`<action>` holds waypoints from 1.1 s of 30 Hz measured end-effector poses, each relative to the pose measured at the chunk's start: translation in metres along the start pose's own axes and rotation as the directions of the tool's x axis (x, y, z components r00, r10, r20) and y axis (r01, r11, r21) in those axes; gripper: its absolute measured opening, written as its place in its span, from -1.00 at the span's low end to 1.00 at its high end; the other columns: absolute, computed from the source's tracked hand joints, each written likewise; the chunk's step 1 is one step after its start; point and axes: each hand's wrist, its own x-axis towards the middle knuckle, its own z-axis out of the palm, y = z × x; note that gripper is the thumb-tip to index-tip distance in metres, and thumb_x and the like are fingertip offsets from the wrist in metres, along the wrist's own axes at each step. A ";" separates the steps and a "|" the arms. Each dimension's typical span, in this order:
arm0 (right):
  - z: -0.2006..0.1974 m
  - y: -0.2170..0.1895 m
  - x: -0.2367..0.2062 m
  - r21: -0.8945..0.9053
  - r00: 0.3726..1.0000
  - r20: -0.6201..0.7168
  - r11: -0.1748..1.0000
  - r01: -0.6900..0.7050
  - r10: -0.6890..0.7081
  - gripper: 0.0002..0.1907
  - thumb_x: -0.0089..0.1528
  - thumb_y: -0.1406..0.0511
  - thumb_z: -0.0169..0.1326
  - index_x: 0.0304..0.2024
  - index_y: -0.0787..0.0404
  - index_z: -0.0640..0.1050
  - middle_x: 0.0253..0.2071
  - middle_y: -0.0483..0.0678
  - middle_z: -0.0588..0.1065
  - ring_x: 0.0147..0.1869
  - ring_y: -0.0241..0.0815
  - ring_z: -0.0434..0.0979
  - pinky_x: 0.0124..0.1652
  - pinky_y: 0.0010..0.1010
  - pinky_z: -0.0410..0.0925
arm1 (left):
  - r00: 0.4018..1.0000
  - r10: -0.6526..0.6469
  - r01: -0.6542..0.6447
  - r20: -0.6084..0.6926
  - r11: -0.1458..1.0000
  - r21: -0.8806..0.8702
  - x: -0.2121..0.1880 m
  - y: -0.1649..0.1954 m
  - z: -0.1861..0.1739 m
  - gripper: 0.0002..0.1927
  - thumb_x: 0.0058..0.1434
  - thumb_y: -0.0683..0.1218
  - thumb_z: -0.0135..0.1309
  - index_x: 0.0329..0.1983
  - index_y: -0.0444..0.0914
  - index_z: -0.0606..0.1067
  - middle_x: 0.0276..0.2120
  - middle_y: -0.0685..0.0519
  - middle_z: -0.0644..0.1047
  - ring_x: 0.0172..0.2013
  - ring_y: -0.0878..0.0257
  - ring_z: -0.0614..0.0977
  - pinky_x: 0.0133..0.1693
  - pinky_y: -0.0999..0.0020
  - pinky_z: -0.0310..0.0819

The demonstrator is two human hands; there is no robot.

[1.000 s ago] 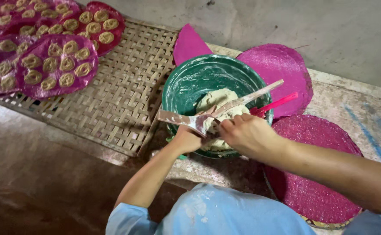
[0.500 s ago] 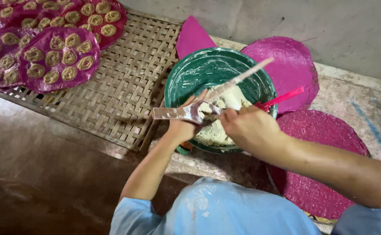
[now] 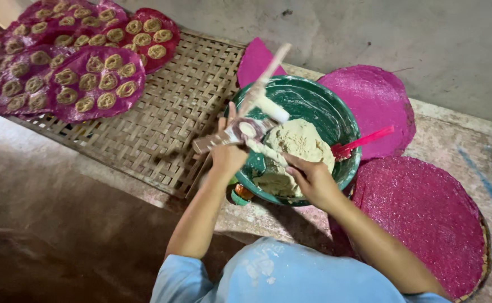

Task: The person arranges pre-formed noodle nests on pink mats and stacks them into a woven steamer basket, then places the basket into a large wok and covers it. Afterwards, the person uses a handheld metal noodle press to extrude dough into spiral nests onto a pink mat, repeatedly loading dough and pressing out noodles.

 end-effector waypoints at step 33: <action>-0.272 -0.062 -0.258 -0.242 0.941 -0.139 0.932 0.271 -0.309 -0.44 0.41 0.14 0.03 0.38 0.17 0.22 0.36 0.37 0.28 0.46 0.33 0.32 0.35 0.05 0.32 | 0.389 0.724 -0.261 0.569 0.679 -0.686 -0.180 0.312 0.166 -0.44 0.16 0.00 0.30 0.21 -0.25 0.48 0.16 -0.12 0.50 0.16 0.01 0.50 0.16 0.15 0.36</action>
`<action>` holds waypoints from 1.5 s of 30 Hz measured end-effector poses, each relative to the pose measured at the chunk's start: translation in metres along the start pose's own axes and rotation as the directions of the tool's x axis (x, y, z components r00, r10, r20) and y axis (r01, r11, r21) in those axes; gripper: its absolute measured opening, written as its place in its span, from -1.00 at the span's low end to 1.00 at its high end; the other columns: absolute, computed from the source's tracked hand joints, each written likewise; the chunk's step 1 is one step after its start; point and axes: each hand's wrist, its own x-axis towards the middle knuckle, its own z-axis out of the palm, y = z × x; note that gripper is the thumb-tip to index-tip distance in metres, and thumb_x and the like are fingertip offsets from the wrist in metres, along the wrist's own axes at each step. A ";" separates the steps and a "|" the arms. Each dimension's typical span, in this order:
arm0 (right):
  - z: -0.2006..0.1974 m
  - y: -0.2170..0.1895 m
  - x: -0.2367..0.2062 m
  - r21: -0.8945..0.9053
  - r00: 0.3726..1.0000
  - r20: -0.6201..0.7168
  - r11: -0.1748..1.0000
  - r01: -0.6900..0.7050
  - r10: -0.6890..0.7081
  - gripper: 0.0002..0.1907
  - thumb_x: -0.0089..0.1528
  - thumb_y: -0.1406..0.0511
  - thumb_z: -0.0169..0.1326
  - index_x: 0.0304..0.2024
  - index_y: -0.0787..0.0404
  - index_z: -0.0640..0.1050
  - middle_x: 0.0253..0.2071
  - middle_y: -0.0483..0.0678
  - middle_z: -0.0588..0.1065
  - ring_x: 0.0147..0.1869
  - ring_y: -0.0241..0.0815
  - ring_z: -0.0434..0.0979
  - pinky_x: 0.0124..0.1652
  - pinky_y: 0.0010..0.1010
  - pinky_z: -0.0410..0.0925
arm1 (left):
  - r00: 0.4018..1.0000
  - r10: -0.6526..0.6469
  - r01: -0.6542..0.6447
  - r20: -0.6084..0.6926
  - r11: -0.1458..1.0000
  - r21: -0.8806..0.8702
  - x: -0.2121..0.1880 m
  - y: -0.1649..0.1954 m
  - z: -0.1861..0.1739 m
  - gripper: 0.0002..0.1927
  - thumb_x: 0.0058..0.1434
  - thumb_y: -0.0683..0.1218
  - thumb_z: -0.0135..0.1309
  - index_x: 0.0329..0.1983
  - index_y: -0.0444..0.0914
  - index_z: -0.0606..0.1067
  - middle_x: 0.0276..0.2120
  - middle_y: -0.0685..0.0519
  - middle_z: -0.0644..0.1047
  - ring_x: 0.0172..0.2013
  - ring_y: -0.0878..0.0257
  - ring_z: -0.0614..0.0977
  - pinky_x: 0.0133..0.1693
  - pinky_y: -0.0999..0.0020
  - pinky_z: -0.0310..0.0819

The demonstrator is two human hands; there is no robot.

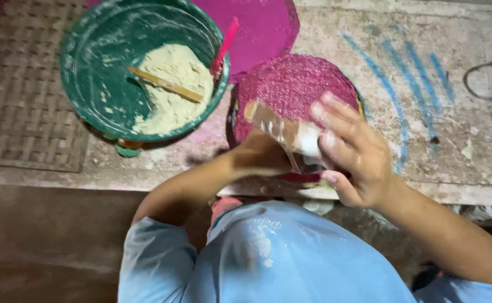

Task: The person arranges pre-formed noodle nests on pink mats and stacks them into a woven steamer basket, then places the basket into a large wok and covers it. Afterwards, the person uses a handheld metal noodle press to extrude dough into spiral nests onto a pink mat, repeatedly loading dough and pressing out noodles.

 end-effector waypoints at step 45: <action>0.033 0.059 -0.069 -0.203 0.026 0.587 0.178 -0.963 0.809 -0.34 0.35 -0.11 -0.36 -0.25 0.26 0.53 -0.50 -0.03 0.50 -0.40 -0.19 0.51 -0.30 -0.27 0.42 | 0.827 -0.246 -0.562 -0.505 -0.386 -0.731 0.014 -0.131 0.020 -0.73 0.40 0.12 -0.18 -0.27 -0.13 0.35 -0.37 0.15 0.41 -0.26 0.26 0.47 0.02 0.17 0.51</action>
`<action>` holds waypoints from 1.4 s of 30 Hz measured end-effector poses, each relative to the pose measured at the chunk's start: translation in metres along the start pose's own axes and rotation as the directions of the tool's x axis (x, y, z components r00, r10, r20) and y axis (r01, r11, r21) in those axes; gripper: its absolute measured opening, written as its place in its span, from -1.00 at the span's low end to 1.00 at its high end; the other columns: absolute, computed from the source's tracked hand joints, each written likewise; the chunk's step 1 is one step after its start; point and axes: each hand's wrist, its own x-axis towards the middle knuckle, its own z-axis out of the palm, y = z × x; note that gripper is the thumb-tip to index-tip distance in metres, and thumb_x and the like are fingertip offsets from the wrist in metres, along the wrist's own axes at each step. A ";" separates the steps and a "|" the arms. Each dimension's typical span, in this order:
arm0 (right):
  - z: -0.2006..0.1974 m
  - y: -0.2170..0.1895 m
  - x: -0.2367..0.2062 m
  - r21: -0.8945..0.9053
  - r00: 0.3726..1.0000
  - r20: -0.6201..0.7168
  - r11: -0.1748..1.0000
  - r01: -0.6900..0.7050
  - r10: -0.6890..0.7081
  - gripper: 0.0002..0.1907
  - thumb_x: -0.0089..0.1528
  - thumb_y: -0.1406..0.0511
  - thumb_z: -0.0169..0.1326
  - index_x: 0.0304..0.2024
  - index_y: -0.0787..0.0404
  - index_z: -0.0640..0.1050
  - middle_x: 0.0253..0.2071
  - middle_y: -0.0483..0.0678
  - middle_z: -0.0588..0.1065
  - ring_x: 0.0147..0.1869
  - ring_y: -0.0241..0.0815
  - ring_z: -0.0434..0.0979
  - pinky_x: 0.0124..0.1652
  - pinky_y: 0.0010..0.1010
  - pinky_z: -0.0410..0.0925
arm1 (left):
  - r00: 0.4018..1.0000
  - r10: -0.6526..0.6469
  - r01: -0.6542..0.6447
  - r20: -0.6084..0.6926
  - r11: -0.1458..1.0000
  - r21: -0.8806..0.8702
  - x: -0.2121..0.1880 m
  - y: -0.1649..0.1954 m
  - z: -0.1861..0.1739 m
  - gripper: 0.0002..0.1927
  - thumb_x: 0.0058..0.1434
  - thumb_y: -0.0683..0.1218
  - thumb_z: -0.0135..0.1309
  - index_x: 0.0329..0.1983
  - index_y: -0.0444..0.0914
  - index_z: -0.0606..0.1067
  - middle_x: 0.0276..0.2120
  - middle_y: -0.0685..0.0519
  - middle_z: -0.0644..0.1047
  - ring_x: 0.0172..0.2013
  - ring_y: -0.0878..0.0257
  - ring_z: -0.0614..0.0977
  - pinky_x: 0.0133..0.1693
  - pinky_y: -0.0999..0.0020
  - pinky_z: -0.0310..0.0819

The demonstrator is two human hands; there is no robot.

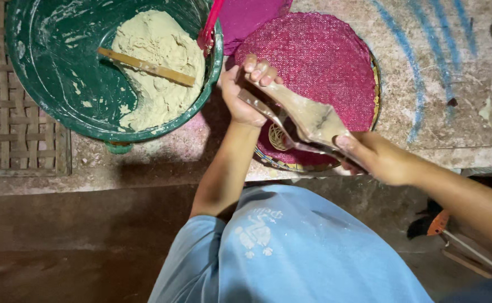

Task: The person arranges pre-formed noodle nests on pink mats and stacks them into a woven steamer basket, then places the basket into a large wok and covers it. Afterwards, the person uses a handheld metal noodle press to extrude dough into spiral nests onto a pink mat, repeatedly loading dough and pressing out noodles.

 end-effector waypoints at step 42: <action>-0.021 0.110 0.022 0.246 0.959 -0.168 0.932 0.266 -0.229 -0.18 0.33 -0.26 -0.41 -0.26 0.23 0.60 -0.62 -0.14 0.41 -0.63 -0.35 0.28 -0.63 -0.47 0.16 | 0.925 0.379 0.062 0.000 -0.152 0.986 -0.112 0.005 -0.007 -0.28 0.42 -0.20 0.05 0.55 -0.35 0.01 0.53 -0.19 0.03 0.51 0.00 0.10 0.43 0.14 0.10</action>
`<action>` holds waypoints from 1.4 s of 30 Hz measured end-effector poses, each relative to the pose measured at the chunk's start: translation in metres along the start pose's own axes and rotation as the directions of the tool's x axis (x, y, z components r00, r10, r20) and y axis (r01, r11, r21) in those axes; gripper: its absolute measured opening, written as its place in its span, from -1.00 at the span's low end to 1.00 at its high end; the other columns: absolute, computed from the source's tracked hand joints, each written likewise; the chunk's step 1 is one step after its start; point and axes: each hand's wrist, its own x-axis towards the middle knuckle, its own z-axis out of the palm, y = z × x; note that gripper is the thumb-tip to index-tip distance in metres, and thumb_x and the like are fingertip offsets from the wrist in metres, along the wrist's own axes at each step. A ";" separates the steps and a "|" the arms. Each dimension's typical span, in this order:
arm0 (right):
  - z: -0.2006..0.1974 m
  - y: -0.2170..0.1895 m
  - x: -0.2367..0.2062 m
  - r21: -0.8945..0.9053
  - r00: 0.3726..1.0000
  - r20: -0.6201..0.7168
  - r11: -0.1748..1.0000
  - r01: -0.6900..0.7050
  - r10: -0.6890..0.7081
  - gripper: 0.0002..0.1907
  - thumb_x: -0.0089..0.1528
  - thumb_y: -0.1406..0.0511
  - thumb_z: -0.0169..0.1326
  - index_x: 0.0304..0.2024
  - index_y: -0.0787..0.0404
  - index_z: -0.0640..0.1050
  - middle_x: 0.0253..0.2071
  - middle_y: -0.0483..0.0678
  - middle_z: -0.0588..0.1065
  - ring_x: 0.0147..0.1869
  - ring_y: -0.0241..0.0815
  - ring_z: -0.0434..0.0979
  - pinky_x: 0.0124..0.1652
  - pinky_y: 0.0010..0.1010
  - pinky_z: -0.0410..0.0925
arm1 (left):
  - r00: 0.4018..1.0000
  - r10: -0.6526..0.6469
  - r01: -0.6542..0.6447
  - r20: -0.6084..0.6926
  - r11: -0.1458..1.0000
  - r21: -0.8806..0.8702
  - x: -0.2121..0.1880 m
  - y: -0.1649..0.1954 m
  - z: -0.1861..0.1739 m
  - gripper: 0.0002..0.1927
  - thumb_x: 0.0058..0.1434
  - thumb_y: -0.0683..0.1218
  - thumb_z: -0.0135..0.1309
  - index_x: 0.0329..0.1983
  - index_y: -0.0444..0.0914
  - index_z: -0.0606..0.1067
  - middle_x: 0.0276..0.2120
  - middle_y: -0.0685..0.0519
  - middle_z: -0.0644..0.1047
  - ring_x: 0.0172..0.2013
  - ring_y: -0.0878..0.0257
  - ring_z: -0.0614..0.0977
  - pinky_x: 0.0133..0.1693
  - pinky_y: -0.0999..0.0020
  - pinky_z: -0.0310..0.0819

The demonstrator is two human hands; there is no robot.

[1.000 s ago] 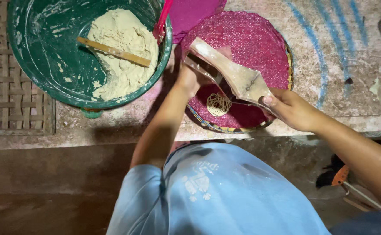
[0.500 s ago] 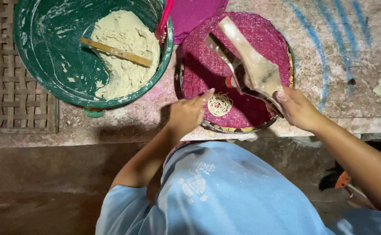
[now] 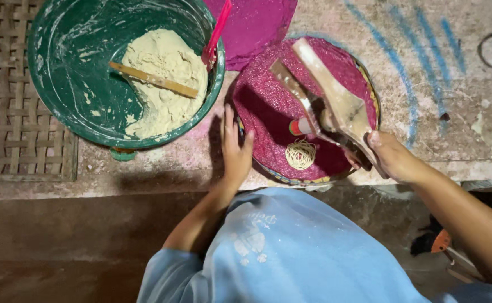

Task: The person arranges pre-formed noodle nests on pink mats and stacks them into a woven steamer basket, then places the basket into a large wok and covers it. Afterwards, the person uses a handheld metal noodle press to extrude dough into spiral nests onto a pink mat, repeatedly loading dough and pressing out noodles.

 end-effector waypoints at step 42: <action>0.043 -0.123 0.051 -0.515 0.999 -0.051 0.856 -0.035 0.010 -0.30 0.39 -0.12 -0.21 0.06 0.40 0.50 -0.46 0.02 0.51 -0.32 -0.10 0.55 -0.22 -0.11 0.40 | 0.965 -0.080 0.245 0.248 -0.045 -0.968 0.128 0.027 0.027 -0.57 0.40 0.26 -0.25 -0.39 -0.12 0.33 -0.48 0.16 0.35 -0.36 0.26 0.40 -0.06 0.20 0.38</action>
